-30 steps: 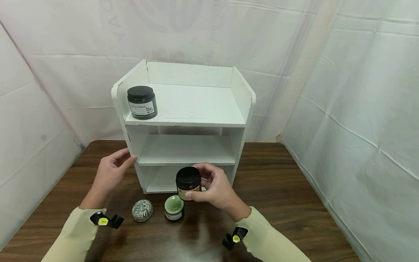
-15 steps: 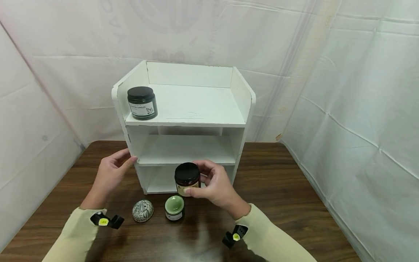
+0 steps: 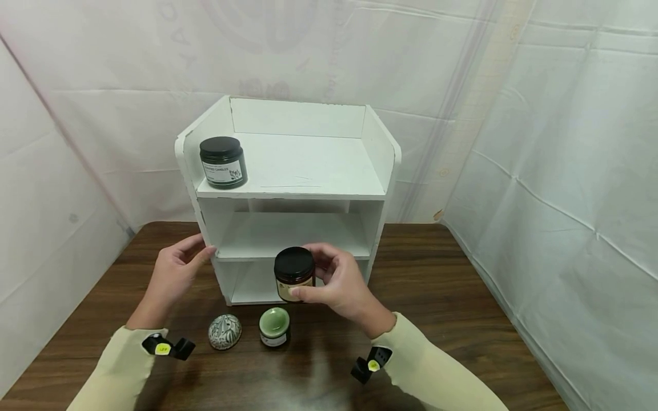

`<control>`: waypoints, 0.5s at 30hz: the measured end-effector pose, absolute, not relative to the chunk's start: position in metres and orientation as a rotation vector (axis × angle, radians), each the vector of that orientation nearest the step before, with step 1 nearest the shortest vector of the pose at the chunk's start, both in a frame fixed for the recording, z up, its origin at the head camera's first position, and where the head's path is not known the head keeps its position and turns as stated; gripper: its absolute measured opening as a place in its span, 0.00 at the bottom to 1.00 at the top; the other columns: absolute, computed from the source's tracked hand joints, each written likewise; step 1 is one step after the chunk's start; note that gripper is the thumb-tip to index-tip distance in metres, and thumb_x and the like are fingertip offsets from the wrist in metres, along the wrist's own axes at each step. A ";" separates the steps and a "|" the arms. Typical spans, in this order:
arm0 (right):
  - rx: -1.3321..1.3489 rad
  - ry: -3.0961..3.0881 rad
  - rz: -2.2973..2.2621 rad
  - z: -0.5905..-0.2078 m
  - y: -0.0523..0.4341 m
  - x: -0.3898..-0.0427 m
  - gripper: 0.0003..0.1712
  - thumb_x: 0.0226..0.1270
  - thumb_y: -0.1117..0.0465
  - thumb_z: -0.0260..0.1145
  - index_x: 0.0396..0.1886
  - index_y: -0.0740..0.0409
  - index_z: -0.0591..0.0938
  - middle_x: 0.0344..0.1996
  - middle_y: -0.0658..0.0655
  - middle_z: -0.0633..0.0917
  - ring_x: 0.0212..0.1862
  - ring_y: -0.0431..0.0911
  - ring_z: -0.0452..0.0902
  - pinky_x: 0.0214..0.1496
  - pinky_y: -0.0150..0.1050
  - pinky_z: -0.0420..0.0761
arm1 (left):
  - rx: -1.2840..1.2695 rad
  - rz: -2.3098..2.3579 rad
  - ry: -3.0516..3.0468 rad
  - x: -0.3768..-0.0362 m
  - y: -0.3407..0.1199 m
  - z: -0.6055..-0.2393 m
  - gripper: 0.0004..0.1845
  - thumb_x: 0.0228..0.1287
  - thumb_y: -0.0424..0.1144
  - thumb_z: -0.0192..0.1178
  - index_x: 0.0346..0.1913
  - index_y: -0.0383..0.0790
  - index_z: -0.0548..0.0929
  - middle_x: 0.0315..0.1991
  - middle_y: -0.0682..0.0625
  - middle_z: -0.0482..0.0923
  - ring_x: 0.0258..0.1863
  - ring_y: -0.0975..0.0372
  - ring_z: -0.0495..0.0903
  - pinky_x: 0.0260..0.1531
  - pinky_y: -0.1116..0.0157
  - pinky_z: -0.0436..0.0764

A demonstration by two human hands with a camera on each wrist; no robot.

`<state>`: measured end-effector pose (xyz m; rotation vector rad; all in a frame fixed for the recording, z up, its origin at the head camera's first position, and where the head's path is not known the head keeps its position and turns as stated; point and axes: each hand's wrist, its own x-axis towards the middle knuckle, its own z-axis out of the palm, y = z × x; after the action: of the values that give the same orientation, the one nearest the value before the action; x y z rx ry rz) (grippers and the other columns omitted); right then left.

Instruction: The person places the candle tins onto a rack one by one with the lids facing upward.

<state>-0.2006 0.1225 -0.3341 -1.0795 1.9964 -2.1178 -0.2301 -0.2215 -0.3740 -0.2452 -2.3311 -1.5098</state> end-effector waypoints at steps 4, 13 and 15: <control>-1.085 1.991 -2.116 -0.329 0.122 -0.201 0.37 0.52 0.64 0.83 0.60 0.71 0.77 0.51 0.52 0.85 0.51 0.41 0.83 0.54 0.33 0.84 | -0.252 -1.520 -2.321 -0.230 -0.221 -0.374 0.28 0.73 0.49 0.64 0.70 0.39 0.77 0.63 0.39 0.81 0.47 0.80 0.79 0.43 0.81 0.80; -1.029 2.060 -2.042 -0.316 0.120 -0.200 0.35 0.50 0.68 0.81 0.59 0.68 0.78 0.52 0.57 0.84 0.50 0.43 0.83 0.55 0.34 0.84 | -0.241 -1.531 -2.326 -0.230 -0.221 -0.374 0.29 0.73 0.50 0.64 0.70 0.39 0.77 0.63 0.39 0.81 0.48 0.81 0.79 0.43 0.81 0.80; -1.037 2.069 -2.031 -0.313 0.119 -0.200 0.35 0.50 0.68 0.81 0.59 0.67 0.79 0.52 0.58 0.84 0.50 0.44 0.83 0.55 0.34 0.84 | -0.242 -1.538 -2.324 -0.230 -0.221 -0.373 0.29 0.73 0.50 0.64 0.70 0.39 0.77 0.64 0.39 0.81 0.49 0.81 0.79 0.44 0.82 0.79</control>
<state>-0.2001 0.1195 -0.3125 -1.0371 2.0694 -2.0310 -0.2297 -0.2210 -0.3732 -0.2418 -2.3244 -1.5383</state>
